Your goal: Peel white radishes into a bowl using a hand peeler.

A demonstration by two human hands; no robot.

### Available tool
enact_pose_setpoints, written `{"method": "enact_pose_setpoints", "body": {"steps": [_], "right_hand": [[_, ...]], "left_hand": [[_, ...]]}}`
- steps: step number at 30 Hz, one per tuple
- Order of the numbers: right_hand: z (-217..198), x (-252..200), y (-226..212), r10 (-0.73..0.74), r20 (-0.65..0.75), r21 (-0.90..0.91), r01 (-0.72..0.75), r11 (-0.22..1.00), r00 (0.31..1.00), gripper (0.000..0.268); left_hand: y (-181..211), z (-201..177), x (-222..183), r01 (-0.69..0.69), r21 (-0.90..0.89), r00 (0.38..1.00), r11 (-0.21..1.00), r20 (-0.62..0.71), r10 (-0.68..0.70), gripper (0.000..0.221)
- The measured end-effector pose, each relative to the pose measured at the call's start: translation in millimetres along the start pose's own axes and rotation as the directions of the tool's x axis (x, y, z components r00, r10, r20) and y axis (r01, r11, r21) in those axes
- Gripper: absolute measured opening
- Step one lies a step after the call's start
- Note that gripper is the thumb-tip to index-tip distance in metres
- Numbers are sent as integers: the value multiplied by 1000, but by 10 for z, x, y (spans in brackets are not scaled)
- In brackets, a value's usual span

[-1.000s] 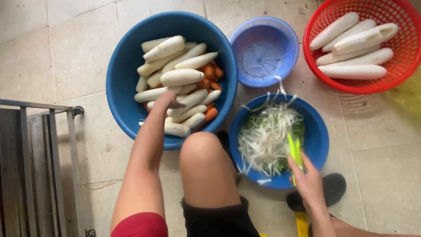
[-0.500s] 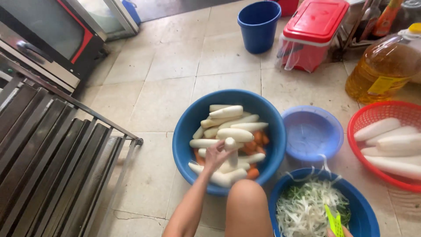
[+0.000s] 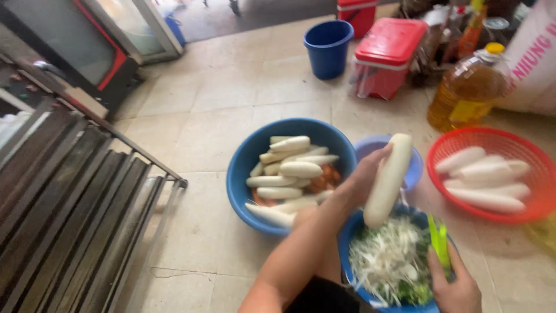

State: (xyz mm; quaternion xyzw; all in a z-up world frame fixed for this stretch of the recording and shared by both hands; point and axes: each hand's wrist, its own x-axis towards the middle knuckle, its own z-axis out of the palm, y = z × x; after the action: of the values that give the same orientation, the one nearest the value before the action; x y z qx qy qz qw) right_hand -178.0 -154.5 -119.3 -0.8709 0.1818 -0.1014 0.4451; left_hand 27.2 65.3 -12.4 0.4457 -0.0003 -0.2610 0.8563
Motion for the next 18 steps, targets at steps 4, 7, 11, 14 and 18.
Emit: {"method": "enact_pose_setpoints", "body": {"steps": [4,7,11,14,18], "right_hand": [[-744,-245,-1328,-248,-80,106,256,961,965,65],[-756,-179,-1603,-218,-62,80,222,972,974,58],[-749,7,-1668,-399,-219,-54,397,916,890,54],[-812,144,-1710,-288,-231,-78,277,958,929,56],[-895,240,-1776,-295,-206,-30,296,955,933,55]], "left_hand": [[-484,493,41,108,-7,978,994,181,-105,58],[-591,682,-9,41,-63,992,997,122,-33,50],[-708,809,-60,-108,2,981,994,161,106,45],[-894,728,-2,-122,38,985,992,125,117,43],[-896,771,-8,-110,55,988,992,112,103,43]]}}
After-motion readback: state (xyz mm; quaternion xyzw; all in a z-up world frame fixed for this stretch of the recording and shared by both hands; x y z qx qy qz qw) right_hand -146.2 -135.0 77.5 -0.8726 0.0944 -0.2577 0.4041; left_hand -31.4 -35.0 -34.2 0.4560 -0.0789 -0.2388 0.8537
